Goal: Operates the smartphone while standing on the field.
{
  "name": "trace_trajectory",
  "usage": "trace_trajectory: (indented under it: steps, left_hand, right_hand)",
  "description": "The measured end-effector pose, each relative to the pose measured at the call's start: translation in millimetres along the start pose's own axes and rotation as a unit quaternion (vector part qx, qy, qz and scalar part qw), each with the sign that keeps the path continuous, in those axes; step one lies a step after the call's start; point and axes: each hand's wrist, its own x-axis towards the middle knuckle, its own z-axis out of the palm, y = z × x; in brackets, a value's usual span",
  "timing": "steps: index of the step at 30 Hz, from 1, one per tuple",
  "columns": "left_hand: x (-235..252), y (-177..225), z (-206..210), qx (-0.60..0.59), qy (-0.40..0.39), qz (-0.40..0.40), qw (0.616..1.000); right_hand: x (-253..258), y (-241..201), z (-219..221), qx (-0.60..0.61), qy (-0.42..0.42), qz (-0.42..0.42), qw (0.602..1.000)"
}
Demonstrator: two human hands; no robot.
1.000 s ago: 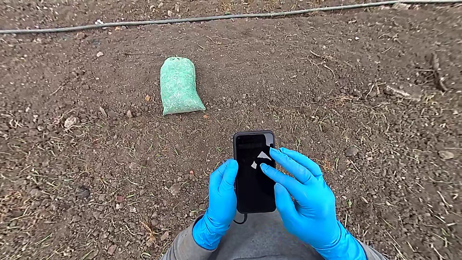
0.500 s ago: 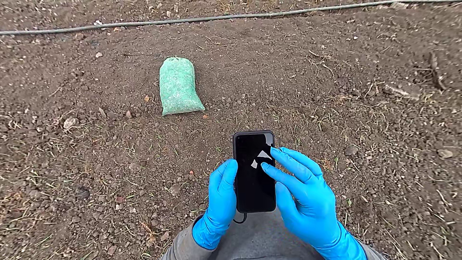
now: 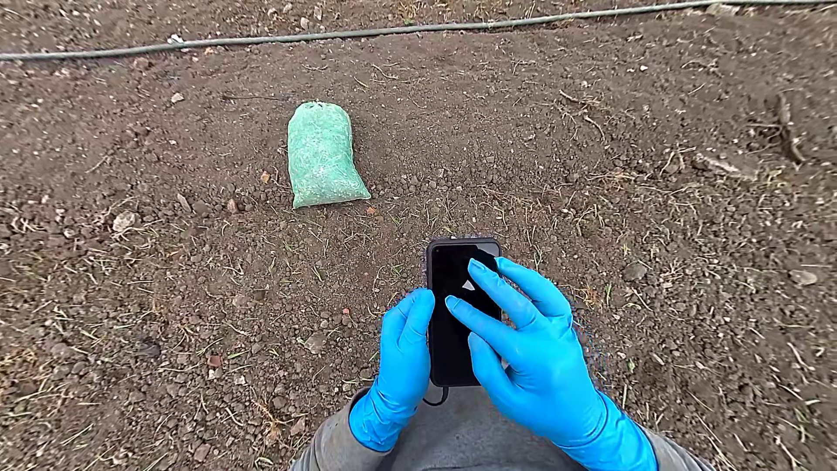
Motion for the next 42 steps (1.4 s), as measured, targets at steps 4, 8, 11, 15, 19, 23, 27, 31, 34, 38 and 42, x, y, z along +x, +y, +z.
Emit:
trace_trajectory:
  steps: [4, 8, 11, 15, 19, 23, 27, 31, 34, 38, 42]
  left_hand:
    - [-0.9, 0.8, 0.4, -0.001, 0.000, 0.005, 1.000]
    - [-0.4, -0.1, -1.1, 0.006, -0.002, 0.007, 1.000]
    - [0.4, -0.6, -2.6, 0.004, -0.001, 0.002, 1.000]
    - [1.1, -0.1, -2.2, 0.005, 0.016, -0.006, 1.000]
    - [2.8, 0.3, -2.6, -0.001, 0.013, -0.003, 1.000]
    - [4.0, 1.2, -2.1, -0.001, 0.013, -0.002, 1.000]
    - [5.2, 0.2, -2.2, -0.004, 0.013, -0.002, 1.000]
    - [5.3, -0.1, -2.7, -0.010, 0.015, 0.004, 1.000]
    - [5.7, -0.2, -3.2, -0.012, 0.018, 0.006, 1.000]
    - [5.9, -1.1, -3.3, -0.008, 0.021, 0.008, 1.000]
    - [6.3, -1.2, -2.9, -0.011, 0.021, 0.002, 1.000]
  right_hand:
    - [4.7, -1.6, 3.0, -0.016, -0.016, -0.010, 1.000]
    - [6.0, -0.6, 4.1, -0.003, -0.017, -0.011, 1.000]
    - [4.8, 0.5, -2.8, 0.045, 0.038, -0.014, 0.998]
    - [5.1, 3.9, -6.7, 0.058, 0.078, 0.012, 0.995]
    - [1.4, 7.4, -5.2, 0.065, 0.076, 0.036, 0.994]
    - [0.4, 8.6, -5.2, 0.062, 0.075, 0.044, 0.994]
    - [0.9, 9.5, -5.2, 0.063, 0.075, 0.050, 0.994]
    - [-0.2, 10.1, -3.9, 0.070, 0.073, 0.056, 0.993]
    - [-1.2, 10.4, -2.8, 0.073, 0.072, 0.057, 0.993]
    - [-1.8, 9.9, -1.9, 0.071, 0.069, 0.057, 0.993]
    - [-2.7, 7.1, 0.5, 0.072, 0.057, 0.051, 0.994]
